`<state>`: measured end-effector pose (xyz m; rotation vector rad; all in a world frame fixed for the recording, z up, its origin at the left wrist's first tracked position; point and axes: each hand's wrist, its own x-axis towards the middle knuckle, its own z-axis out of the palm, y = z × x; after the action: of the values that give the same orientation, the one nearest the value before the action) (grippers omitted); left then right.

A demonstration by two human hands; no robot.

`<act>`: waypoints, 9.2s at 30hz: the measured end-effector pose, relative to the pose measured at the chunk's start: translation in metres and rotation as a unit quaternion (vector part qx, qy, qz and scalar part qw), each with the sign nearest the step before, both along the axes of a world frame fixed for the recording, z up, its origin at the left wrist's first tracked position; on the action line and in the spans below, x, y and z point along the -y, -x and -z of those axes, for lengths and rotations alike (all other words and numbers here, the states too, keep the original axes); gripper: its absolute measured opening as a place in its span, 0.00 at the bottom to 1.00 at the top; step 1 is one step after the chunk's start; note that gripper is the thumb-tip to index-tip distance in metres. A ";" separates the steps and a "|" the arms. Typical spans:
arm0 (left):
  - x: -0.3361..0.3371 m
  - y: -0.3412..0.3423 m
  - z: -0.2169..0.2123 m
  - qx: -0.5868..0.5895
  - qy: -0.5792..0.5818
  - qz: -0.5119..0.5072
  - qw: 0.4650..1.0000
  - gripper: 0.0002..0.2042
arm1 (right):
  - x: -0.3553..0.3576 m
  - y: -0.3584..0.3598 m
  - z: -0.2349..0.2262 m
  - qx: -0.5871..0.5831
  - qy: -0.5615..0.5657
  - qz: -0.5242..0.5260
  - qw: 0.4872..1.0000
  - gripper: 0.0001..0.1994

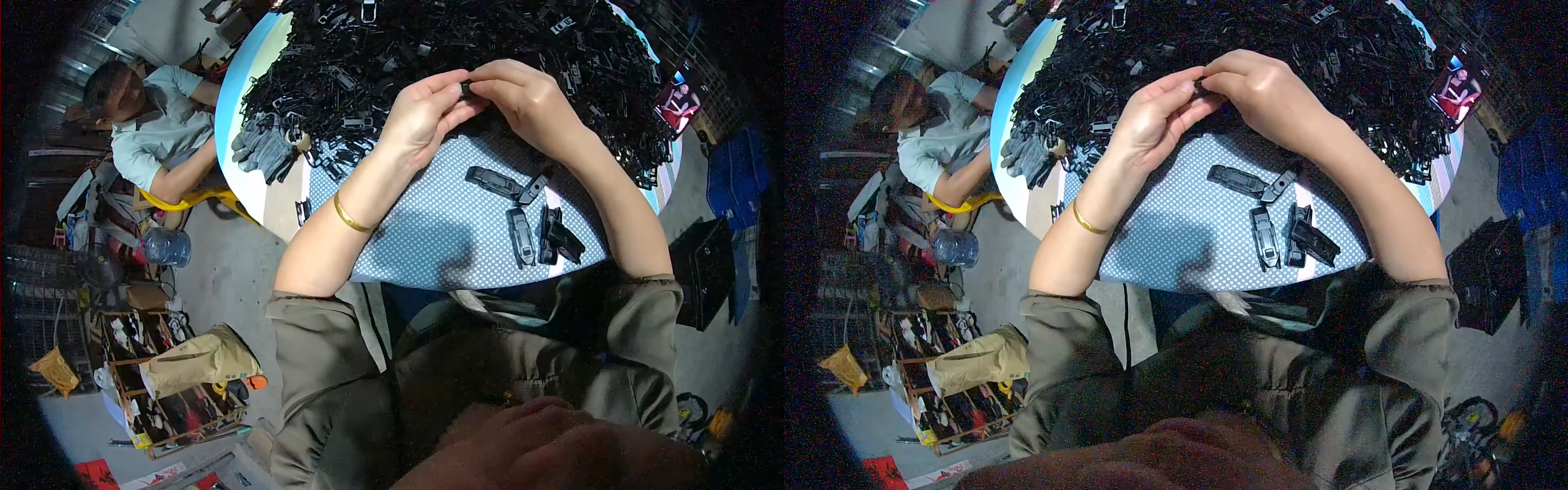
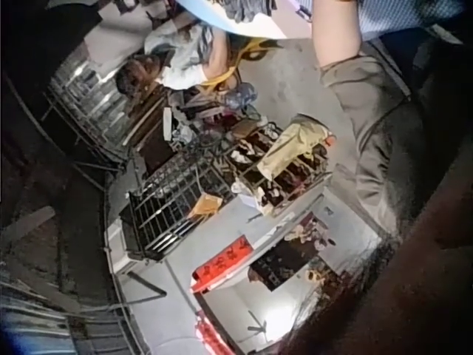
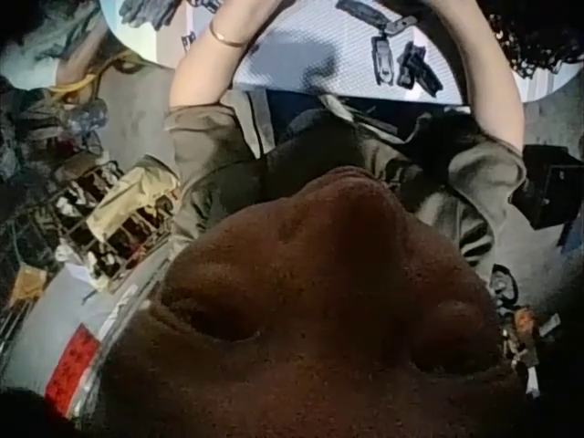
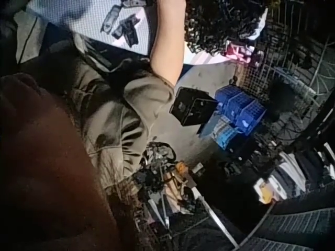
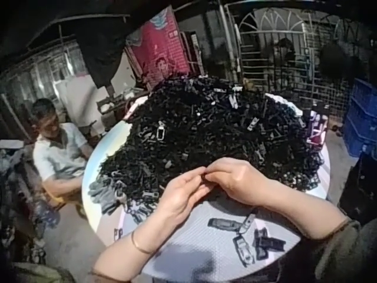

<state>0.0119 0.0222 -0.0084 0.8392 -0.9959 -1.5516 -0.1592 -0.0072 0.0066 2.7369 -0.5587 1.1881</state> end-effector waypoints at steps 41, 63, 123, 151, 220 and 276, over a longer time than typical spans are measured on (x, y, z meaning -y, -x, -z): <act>0.001 0.008 0.002 0.079 -0.020 -0.007 0.997 0.17 | 0.033 0.014 -0.006 0.124 -0.153 0.135 0.971 0.20; -0.003 0.004 -0.006 0.015 0.030 -0.029 0.999 0.16 | 0.018 0.009 -0.010 0.048 -0.246 -0.047 0.967 0.17; 0.020 -0.012 -0.011 0.019 0.087 -0.115 0.989 0.15 | -0.007 0.008 -0.001 -0.277 -0.130 0.201 0.931 0.13; 0.002 -0.009 -0.016 -0.013 0.001 -0.054 0.998 0.21 | -0.002 -0.001 -0.005 0.060 -0.217 -0.003 0.974 0.09; 0.005 -0.010 -0.010 -0.016 0.038 0.040 0.998 0.18 | 0.035 0.024 -0.008 0.293 -0.276 0.008 0.915 0.11; -0.001 -0.001 -0.019 0.043 0.124 0.017 0.991 0.19 | 0.009 0.013 -0.011 0.139 -0.429 -0.058 0.890 0.14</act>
<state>0.0126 0.0235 0.0104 0.7221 -1.2421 -1.3945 -0.1724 -0.0167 0.0179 3.3365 -1.2239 1.6959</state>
